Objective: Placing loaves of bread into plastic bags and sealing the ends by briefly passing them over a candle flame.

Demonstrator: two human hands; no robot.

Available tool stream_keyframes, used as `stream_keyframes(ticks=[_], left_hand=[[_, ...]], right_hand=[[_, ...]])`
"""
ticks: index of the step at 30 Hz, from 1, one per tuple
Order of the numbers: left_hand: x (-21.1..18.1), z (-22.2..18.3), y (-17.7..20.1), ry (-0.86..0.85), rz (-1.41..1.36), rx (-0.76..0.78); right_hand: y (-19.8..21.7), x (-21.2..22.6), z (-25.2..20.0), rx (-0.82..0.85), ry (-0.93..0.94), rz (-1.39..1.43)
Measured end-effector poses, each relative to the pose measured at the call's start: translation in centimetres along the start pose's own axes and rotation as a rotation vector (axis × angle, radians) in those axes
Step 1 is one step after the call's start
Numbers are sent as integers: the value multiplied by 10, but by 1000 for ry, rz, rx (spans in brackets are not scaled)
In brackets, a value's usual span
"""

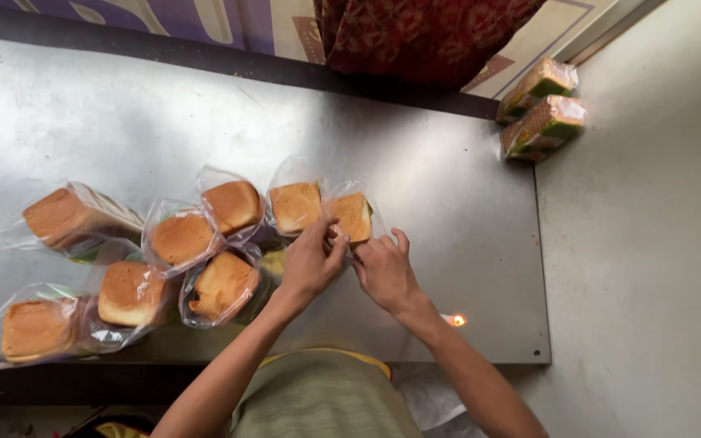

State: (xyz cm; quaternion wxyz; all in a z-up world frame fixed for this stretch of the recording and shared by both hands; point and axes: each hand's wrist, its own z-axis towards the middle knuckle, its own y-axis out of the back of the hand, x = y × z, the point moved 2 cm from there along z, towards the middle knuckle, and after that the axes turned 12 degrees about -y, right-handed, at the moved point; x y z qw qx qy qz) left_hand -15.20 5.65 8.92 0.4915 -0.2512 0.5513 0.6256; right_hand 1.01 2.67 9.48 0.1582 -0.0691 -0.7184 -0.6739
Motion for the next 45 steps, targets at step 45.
stream_keyframes(ticks=[45], left_hand=[[39, -124, 25, -23, -139, -170]], right_hand=[[-51, 3, -125, -33, -428, 837]])
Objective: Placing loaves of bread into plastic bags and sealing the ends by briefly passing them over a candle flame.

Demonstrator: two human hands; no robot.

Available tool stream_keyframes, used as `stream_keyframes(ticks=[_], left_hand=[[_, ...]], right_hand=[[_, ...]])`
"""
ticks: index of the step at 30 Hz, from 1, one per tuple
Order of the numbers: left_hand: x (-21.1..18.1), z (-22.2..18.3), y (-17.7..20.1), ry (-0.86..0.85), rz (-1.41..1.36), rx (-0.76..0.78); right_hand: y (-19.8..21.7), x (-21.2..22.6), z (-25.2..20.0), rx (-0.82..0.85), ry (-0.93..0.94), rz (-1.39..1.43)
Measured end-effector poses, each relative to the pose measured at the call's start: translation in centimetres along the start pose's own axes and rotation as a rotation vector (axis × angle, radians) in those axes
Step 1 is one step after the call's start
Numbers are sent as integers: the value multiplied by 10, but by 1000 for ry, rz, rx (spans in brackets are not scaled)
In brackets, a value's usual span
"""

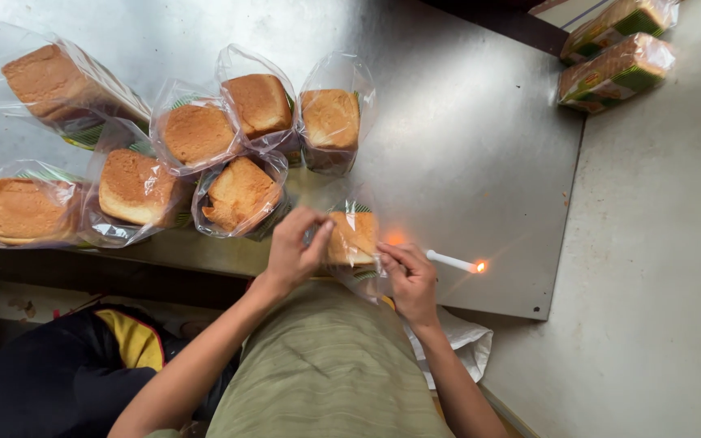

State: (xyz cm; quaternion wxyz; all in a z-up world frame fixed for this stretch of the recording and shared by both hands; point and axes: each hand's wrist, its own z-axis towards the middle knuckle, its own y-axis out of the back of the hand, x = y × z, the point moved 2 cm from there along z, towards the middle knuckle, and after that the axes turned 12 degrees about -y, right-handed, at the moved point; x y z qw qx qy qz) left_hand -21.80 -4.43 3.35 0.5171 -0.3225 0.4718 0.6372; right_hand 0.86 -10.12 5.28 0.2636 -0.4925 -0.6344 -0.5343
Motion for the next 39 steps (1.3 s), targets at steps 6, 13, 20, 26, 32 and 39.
stream_keyframes(ticks=[6, 13, 20, 26, 32, 39], left_hand=[[-12, -19, 9, -178, -64, 80], [-10, -14, 3, -319, -35, 225], [9, -18, -12, -383, 57, 376], [12, -15, -14, -346, 58, 524], [-5, -7, -18, -427, 89, 568], [-1, -17, -32, -404, 196, 507]], right_hand=[[-14, -25, 3, 93, -43, 336], [-18, 0, 2, 58, 242, -207], [-20, 5, 6, 115, 299, -372], [5, -12, -12, 346, -156, 109], [-5, 3, -20, 215, 180, -205], [-8, 18, -1, 169, 393, -270]])
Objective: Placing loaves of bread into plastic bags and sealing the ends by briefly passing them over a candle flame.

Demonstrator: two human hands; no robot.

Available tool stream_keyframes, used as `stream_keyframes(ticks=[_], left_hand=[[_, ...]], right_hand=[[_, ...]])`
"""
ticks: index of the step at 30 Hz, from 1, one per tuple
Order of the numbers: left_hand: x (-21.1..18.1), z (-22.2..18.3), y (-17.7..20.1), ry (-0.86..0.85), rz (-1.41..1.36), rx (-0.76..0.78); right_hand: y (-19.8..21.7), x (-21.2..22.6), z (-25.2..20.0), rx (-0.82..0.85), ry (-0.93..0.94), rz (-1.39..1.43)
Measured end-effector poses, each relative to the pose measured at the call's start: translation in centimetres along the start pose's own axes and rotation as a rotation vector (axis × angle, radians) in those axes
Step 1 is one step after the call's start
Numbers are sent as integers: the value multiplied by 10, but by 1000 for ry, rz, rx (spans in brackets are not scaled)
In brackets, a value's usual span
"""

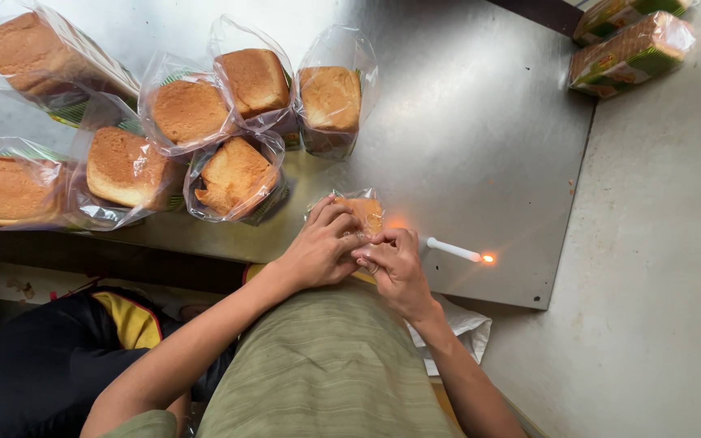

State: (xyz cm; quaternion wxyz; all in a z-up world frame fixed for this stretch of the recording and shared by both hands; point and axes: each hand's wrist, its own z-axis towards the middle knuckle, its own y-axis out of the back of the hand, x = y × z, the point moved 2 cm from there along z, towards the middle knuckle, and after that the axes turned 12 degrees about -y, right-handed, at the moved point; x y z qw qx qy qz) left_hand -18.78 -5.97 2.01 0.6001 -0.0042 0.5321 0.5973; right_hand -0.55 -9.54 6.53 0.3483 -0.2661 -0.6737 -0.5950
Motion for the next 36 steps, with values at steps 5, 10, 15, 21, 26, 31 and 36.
stream_keyframes(ticks=[5, 10, 15, 21, 26, 31, 36], left_hand=[[4, -1, -7, -15, -11, -35], [3, -3, -11, -39, -1, -81], [0, -5, -8, -38, -22, -89], [-1, 1, 8, 46, 56, -209], [12, 0, 4, 6, 56, -152], [22, 3, 5, 164, 5, -78], [24, 11, 13, 138, -1, -97]], right_hand=[[8, 0, 21, 67, 47, -37], [1, -4, 60, -90, -279, 133], [-12, -7, 63, -162, -166, -12], [-22, -37, 38, -50, -89, 76], [-14, -47, 27, 83, -20, 109], [-23, -41, 21, 1, -114, 93], [-33, -48, 20, -90, -246, 233]])
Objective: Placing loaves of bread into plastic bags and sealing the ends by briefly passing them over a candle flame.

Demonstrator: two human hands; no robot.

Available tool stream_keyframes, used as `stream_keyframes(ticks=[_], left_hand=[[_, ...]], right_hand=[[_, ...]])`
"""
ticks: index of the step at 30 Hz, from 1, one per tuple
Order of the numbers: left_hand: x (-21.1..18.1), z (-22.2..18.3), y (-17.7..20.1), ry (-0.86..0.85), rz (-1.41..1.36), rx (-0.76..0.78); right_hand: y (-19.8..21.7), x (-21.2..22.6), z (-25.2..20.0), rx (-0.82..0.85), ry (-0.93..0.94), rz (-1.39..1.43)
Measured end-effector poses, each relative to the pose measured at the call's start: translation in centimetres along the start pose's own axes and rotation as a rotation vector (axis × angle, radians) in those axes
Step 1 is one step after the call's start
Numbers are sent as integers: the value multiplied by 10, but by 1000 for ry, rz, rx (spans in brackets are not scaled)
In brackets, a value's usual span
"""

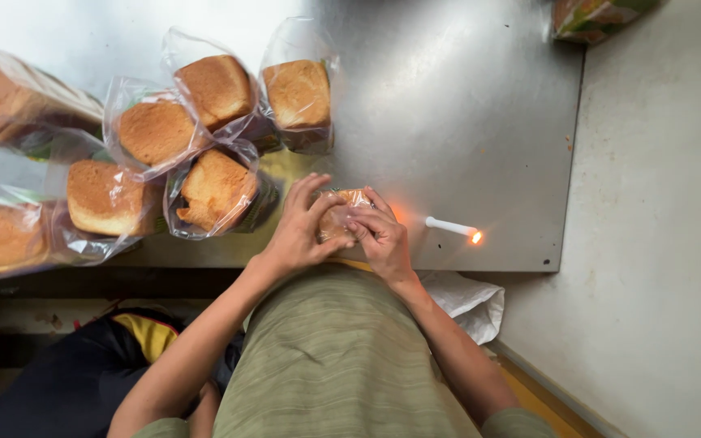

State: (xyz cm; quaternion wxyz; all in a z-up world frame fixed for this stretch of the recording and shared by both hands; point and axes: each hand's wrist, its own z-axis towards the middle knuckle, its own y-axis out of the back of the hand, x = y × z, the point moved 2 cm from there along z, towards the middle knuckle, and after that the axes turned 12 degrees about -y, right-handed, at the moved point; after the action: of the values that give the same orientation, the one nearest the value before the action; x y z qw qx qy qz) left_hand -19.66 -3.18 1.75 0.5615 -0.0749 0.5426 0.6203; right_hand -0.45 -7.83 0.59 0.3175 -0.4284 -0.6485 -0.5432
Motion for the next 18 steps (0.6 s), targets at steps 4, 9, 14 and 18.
stream_keyframes(ticks=[4, 9, 14, 18], left_hand=[[27, -11, -31, -99, -354, 82], [2, 36, -48, 35, -372, 288], [-34, 90, -71, -93, -399, 490], [-49, 113, -106, -104, -380, 716]], right_hand=[[3, -15, -4, -104, -53, 79], [38, -13, -30, -248, -149, 259], [54, -39, -63, -416, -328, 735], [62, -72, -78, -668, -339, 927]])
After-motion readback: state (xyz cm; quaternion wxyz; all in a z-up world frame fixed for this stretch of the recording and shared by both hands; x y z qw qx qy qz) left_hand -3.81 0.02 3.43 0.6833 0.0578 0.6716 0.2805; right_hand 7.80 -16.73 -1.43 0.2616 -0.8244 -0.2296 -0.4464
